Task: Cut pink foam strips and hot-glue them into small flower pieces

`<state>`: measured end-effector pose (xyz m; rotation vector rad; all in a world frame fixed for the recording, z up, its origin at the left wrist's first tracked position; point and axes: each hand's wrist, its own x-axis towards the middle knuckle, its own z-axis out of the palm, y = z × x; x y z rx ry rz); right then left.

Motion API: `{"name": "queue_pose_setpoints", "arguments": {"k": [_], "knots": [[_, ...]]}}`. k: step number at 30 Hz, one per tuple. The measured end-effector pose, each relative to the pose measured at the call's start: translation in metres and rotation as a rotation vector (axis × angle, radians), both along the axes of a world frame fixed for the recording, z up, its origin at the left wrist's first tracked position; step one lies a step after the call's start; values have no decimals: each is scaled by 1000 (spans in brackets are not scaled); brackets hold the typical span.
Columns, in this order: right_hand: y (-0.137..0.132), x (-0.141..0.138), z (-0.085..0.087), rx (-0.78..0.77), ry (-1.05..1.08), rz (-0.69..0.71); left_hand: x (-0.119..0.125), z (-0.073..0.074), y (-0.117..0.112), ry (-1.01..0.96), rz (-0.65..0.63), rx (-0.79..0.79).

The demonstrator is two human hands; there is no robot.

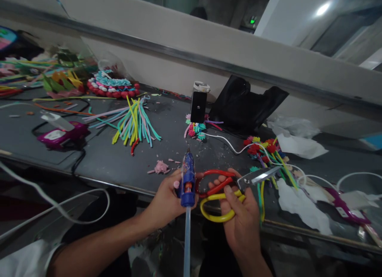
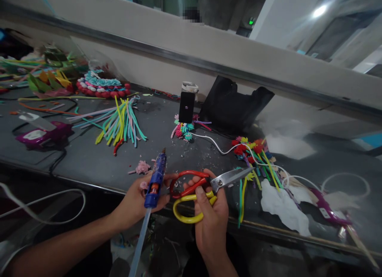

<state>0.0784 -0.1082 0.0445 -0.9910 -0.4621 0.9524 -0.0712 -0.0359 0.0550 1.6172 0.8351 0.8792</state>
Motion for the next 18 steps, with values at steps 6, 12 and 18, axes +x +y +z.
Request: {"name": "queue_pose_setpoints", "arguments": {"k": [6,12,18], "knots": [[-1,-2,-5,-56,37,70,0,0,1,-1,-17,88],[-2,1,-6,-34,67,111,2,3,-1,-1,-59,129],[-2,4,-6,-55,52,103,2,1,-3,20,-65,171]]}}
